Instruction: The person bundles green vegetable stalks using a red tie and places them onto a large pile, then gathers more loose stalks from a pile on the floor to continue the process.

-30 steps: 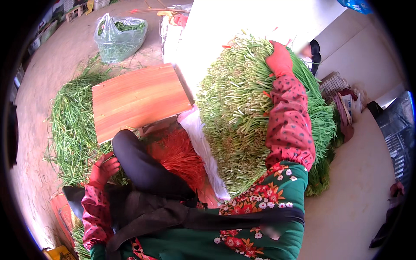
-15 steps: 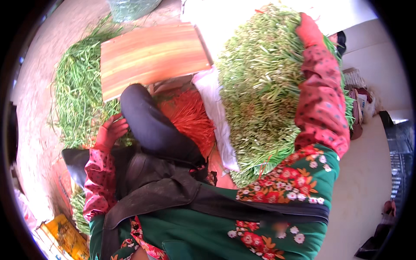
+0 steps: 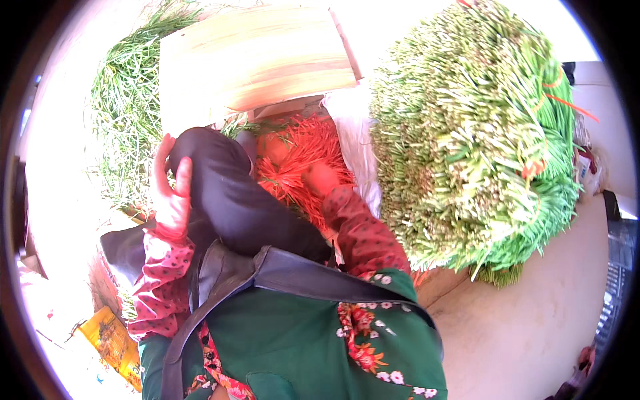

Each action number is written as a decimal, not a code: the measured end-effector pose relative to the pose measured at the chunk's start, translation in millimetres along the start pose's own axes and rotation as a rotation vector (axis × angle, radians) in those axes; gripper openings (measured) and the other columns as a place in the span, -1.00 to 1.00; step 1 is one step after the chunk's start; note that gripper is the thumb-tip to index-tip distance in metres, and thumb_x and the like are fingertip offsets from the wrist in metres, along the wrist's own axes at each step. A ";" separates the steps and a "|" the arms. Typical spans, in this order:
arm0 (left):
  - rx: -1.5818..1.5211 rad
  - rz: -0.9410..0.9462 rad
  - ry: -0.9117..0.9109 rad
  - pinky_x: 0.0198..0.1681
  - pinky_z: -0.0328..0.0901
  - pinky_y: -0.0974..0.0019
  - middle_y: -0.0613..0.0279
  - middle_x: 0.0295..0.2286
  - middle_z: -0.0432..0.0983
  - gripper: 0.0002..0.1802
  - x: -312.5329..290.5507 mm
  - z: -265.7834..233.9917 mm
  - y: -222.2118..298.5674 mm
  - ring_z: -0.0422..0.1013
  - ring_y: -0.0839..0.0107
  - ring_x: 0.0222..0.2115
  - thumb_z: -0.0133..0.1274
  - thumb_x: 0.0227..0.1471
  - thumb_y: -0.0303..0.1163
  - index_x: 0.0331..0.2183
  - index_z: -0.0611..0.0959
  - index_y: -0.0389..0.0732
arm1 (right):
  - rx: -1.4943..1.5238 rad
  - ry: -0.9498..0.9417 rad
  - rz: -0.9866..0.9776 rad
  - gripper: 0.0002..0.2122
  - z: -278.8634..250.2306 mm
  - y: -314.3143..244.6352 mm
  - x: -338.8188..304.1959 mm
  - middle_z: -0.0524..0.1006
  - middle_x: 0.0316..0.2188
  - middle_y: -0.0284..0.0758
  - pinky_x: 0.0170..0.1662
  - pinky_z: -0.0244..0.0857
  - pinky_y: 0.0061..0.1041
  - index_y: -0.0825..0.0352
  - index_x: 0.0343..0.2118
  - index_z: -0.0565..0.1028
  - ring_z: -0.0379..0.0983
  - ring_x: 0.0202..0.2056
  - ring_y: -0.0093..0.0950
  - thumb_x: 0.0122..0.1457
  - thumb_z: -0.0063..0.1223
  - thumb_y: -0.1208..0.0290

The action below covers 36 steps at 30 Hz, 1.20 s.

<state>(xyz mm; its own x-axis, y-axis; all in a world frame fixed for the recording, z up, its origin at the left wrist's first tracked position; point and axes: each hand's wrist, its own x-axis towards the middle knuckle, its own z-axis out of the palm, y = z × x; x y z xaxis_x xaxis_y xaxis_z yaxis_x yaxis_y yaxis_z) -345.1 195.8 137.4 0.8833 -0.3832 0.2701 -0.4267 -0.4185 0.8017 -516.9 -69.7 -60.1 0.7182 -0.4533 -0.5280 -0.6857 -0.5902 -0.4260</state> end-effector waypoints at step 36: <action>0.220 -0.148 -0.026 0.13 0.02 0.11 -0.12 0.00 0.26 -0.23 18.8 36.4 -15.5 0.20 0.06 0.03 -0.20 0.09 0.08 0.03 0.27 -0.46 | 0.765 -0.115 0.441 -0.74 129.7 1.0 146.4 0.55 -0.52 -0.22 -0.57 0.28 -0.49 0.36 -0.40 0.51 0.44 -0.60 -0.49 0.11 -0.14 0.27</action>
<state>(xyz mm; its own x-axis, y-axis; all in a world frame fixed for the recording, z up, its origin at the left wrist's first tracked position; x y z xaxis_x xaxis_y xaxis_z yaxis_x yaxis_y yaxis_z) -328.9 165.1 110.6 0.9354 -0.3238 0.1422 -0.3272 -0.6396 0.6955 -427.7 -50.0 -233.1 0.3818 -0.4402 -0.8127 -0.8181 0.2482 -0.5188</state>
